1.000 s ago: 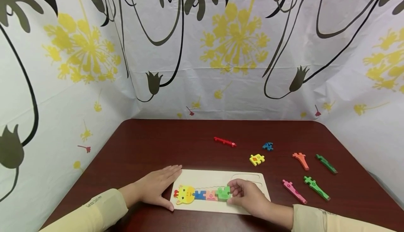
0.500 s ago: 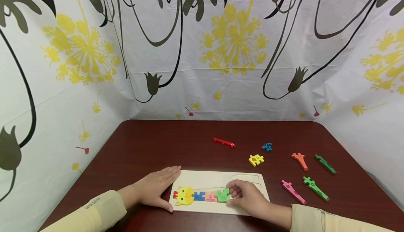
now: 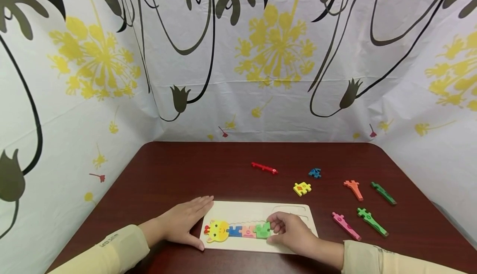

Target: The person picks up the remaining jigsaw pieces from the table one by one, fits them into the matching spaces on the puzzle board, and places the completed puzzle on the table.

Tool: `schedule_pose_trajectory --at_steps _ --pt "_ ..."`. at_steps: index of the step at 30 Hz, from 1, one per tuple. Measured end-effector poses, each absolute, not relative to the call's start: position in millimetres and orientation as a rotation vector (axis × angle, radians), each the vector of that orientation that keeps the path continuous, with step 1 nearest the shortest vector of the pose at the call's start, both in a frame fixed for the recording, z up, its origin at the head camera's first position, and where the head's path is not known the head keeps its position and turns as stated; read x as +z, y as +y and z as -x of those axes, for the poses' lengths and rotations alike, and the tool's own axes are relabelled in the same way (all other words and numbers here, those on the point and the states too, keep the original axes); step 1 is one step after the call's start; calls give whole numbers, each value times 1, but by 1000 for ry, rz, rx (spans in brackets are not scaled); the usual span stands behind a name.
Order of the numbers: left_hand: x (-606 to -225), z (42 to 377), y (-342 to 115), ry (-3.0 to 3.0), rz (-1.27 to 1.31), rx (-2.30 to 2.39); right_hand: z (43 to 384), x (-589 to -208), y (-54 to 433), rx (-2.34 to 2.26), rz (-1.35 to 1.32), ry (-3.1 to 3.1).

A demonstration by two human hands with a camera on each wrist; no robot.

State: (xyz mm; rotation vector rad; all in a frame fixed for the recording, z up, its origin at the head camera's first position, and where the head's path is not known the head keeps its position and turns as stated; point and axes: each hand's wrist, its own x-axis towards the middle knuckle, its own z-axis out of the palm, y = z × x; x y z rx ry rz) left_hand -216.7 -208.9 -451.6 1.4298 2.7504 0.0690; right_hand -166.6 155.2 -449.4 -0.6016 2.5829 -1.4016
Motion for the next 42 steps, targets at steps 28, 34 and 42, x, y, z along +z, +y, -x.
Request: schedule_pose_trajectory --at_steps 28,34,42 --pt "-451 217 -209 2747 -1423 60 169 -445 154 -1330 605 2592" --pt "-452 217 -210 2749 -1426 60 169 -444 153 -1335 598 2582" --pt "-450 217 -208 2745 -1423 46 168 -442 154 -1347 586 2562"
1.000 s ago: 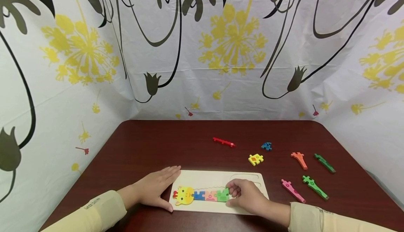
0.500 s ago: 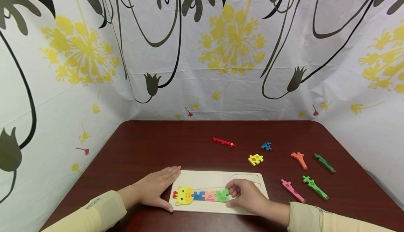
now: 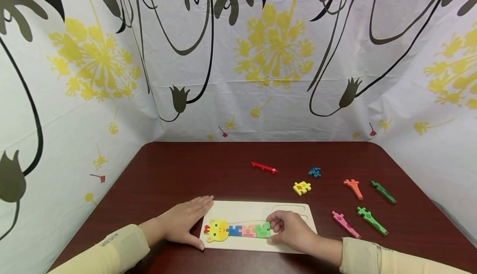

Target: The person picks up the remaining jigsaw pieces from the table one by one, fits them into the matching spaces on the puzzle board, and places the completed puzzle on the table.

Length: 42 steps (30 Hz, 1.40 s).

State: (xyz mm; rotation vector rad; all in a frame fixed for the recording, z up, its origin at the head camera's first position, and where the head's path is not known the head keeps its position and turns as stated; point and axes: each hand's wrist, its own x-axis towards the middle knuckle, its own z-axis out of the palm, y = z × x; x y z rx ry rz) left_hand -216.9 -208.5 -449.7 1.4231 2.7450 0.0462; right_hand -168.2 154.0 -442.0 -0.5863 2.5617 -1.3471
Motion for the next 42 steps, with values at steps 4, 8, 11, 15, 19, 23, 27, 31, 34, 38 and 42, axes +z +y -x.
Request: schedule_pose_trajectory --at_steps 4,8,11,15,19,23,27,31,34,38,42 --pt "-448 217 -208 2741 -1419 53 168 -440 154 -1354 584 2558" --pt "-448 217 -209 2737 -1418 51 168 -440 154 -1352 570 2556" --pt "-449 217 -209 2736 -1414 45 169 -440 154 -1355 561 2547" --pt "-450 217 -209 2738 -1417 42 170 -439 154 -1367 543 2524" --pt "-451 218 -210 2742 -1429 46 170 -437 155 -1386 540 2525" --pt "-451 218 -210 2746 -1431 49 171 -435 155 -1418 548 2553" --pt "-451 217 -209 2748 -1428 48 174 -431 156 -1445 536 2574" --pt "-450 217 -209 2755 -1431 42 179 -426 157 -1453 554 2629" --pt "-450 217 -208 2756 -1433 39 184 -422 156 -1464 537 2666" --pt "-449 216 -209 2751 -1425 42 192 -417 156 -1497 467 2678" --pt "-449 216 -208 2746 -1427 51 201 -414 156 -1525 438 2699"
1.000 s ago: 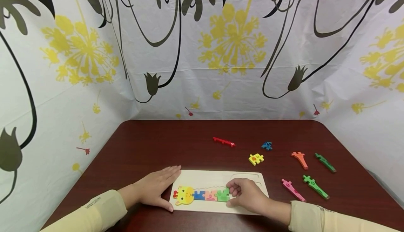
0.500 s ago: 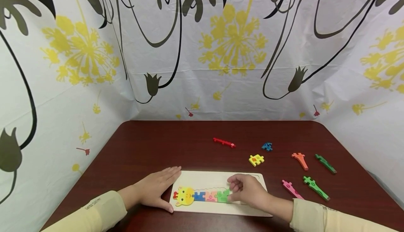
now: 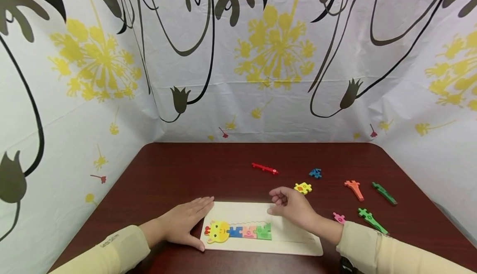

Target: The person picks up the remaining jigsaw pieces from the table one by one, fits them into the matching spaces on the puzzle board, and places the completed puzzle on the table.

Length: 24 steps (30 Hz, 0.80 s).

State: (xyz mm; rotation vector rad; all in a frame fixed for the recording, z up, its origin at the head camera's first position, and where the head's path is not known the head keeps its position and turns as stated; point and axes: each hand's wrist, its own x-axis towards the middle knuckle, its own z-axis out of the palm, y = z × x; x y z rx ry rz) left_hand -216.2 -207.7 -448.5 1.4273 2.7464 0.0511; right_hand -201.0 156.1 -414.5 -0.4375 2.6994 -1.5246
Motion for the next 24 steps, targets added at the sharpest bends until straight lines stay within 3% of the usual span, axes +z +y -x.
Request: schedule_pose_trajectory --at_steps 24 --pt "-447 215 -207 2736 -1414 61 269 -416 174 -1523 287 2809"
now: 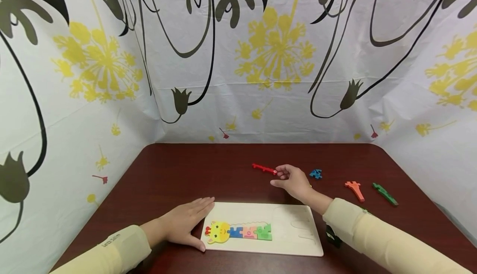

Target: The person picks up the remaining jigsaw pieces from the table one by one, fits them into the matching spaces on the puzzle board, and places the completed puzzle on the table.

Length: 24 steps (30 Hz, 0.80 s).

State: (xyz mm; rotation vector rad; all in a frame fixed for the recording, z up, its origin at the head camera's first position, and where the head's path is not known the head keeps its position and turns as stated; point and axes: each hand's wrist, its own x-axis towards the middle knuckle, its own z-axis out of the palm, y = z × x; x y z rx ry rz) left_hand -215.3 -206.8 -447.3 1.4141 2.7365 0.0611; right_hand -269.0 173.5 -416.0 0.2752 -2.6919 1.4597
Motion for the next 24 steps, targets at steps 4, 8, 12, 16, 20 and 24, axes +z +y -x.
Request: schedule_pose_trajectory --at_steps 4,8,12,16,20,24 --pt "-448 216 -207 2737 -1414 59 281 -416 177 1481 -250 -2696" --pt "-448 216 -207 2732 -1418 56 292 -414 178 1503 -174 -2703" --pt "-447 216 -208 2732 -1417 55 303 -413 178 1498 -136 -2719" --pt "-446 216 -208 2732 -1409 54 310 -415 178 1504 -115 -2743" --pt "-447 216 -207 2725 -1401 67 314 -420 177 1544 -94 -2760" --pt "-448 216 -207 2720 -1402 82 316 -424 178 1563 -92 -2769"
